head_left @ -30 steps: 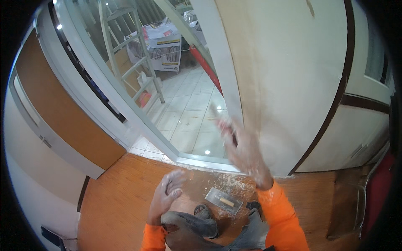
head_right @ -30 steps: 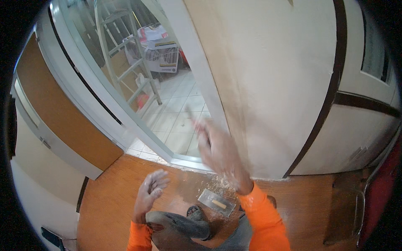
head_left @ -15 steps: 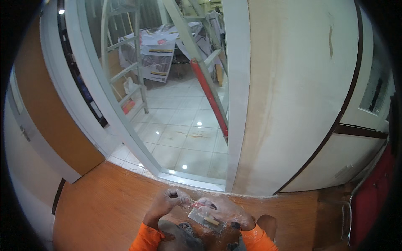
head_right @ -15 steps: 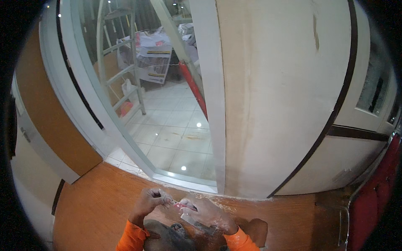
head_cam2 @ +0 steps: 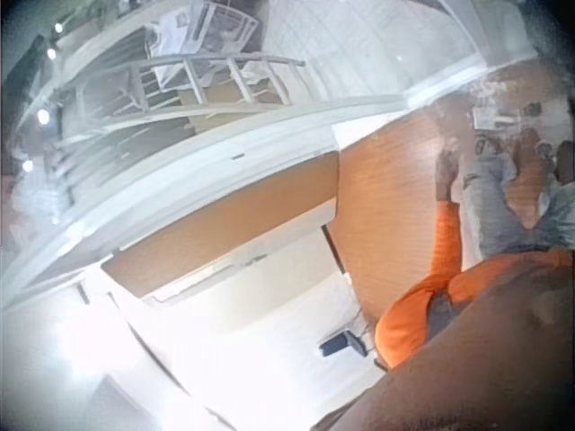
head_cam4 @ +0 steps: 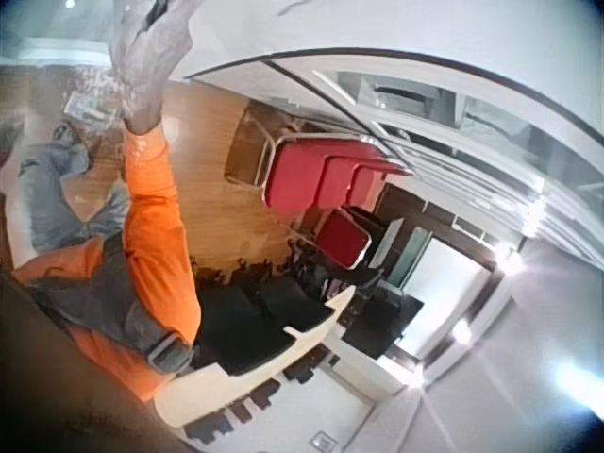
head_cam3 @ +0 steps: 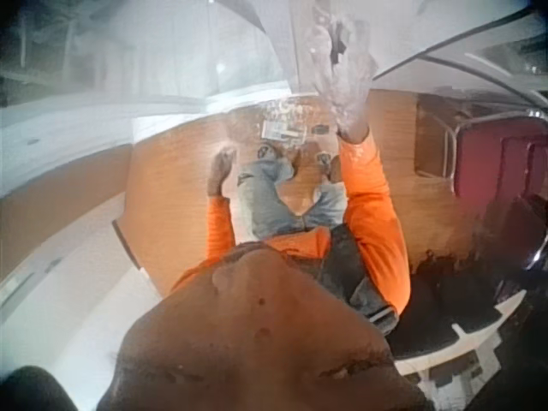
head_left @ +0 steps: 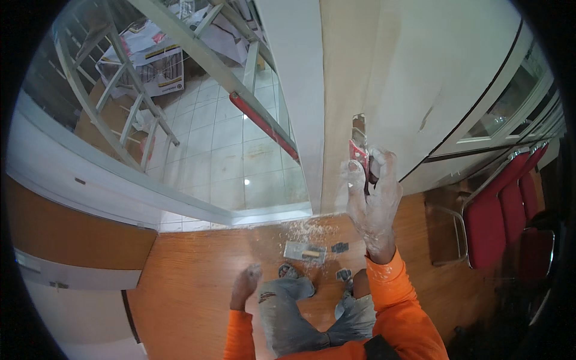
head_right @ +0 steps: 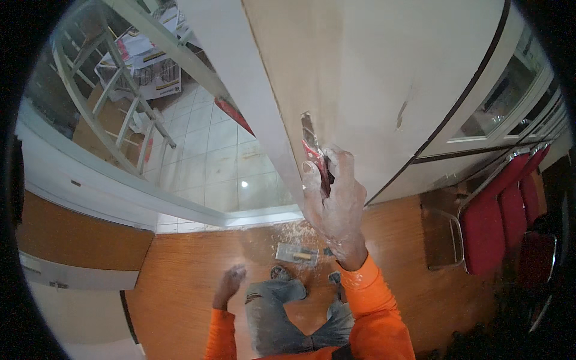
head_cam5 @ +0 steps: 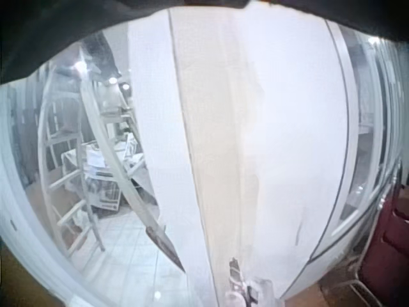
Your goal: The person sits on the floor and uses a small scraper to remove material from the base of a wall near a glass door. They hold a larger metal trowel in their left hand while scraping with their right hand. The person occasionally stands to scrape higher sections of the wall before returning to the floor.
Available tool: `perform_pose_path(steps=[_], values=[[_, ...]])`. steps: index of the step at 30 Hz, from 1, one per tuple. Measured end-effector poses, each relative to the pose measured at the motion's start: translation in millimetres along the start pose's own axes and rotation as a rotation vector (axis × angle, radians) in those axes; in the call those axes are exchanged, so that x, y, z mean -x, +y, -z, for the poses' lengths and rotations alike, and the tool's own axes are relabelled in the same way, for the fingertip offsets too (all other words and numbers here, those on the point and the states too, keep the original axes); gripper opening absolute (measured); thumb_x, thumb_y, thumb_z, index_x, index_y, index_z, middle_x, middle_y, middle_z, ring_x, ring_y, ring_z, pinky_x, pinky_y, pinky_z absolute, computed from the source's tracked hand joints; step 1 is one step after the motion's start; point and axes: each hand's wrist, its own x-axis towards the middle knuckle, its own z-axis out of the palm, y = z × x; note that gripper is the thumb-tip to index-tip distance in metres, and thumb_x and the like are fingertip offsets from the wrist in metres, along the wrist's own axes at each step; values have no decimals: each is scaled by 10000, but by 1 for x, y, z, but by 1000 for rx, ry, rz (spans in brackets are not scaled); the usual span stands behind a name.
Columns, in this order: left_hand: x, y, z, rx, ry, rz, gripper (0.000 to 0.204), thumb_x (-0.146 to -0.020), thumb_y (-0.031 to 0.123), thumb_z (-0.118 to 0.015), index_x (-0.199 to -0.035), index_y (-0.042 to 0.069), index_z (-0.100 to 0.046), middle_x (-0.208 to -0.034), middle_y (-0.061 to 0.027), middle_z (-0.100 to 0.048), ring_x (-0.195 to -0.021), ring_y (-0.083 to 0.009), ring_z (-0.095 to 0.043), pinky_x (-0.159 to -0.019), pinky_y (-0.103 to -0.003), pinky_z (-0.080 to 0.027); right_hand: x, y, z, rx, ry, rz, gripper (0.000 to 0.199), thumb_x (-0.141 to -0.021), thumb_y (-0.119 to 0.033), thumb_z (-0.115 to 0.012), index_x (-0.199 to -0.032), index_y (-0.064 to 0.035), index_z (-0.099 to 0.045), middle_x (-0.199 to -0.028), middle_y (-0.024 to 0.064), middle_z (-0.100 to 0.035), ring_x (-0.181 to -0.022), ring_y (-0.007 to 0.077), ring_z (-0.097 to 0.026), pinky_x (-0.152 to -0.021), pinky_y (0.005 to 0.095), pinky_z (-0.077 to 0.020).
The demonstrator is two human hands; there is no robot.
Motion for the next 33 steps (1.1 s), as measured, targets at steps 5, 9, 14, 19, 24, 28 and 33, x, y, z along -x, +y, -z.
perform_pose_path(steps=[5, 9, 14, 19, 24, 28, 33], values=[[160, -12, -10, 407, -197, 656, 365, -998, 272, -558, -1170, -34, -655, -983, -113, -725, -820, -220, -720, -709, -361, -574, -14, -22, -9, 188, -35, 66, 259, -922, -146, -656, -1157, -56, -597, -894, 143, -687, -710, 303, -683, -657, 383, -541], [275, -41, -7, 481, -342, 1102, 334, -968, 342, -609, -1135, 57, -660, -1011, -101, -717, -821, -214, -720, -630, -354, -558, -21, -14, -20, 187, -114, 52, 266, -907, -165, -673, -1143, -67, -603, -894, 143, -678, -712, 337, -671, -645, 409, -540], [354, -43, 12, 676, -196, 1391, 305, -974, 355, -604, -1178, 129, -628, -1056, -73, -700, -820, -244, -696, -670, -369, -544, -20, -3, -28, 164, -76, 101, 250, -927, -165, -658, -1144, -61, -589, -874, 160, -677, -715, 338, -681, -633, 413, -539], [353, -33, 14, 610, -137, 1321, 353, -974, 345, -602, -1222, 95, -621, -1071, -87, -698, -851, -244, -700, -703, -362, -544, 29, 43, -36, 308, -327, -177, 178, -970, -220, -595, -1059, -67, -572, -839, 182, -680, -699, 379, -677, -621, 469, -534], [284, 5, 27, 435, -243, 964, 436, -981, 344, -603, -1297, 44, -597, -1109, -101, -696, -888, -244, -704, -750, -389, -565, 76, 64, -23, 313, -480, -449, 209, -1013, -250, -525, -1085, -57, -554, -845, 205, -681, -704, 418, -673, -613, 496, -526], [181, 84, 50, 379, -226, 575, 472, -1011, 365, -591, -1362, 52, -556, -1145, -109, -679, -958, -228, -679, -828, -362, -548, 97, 16, -23, 18, -728, -342, 270, -1029, -298, -517, -1178, -76, -555, -891, 217, -689, -782, 415, -689, -676, 498, -534], [90, 261, 125, 1221, 121, 216, 348, -1015, 229, -606, -1266, -11, -598, -1094, -124, -690, -941, -202, -670, -836, -342, -546, 132, -45, -19, -391, -1224, -255, 253, -982, -263, -599, -1143, -69, -616, -955, 167, -697, -853, 361, -689, -763, 414, -536]])
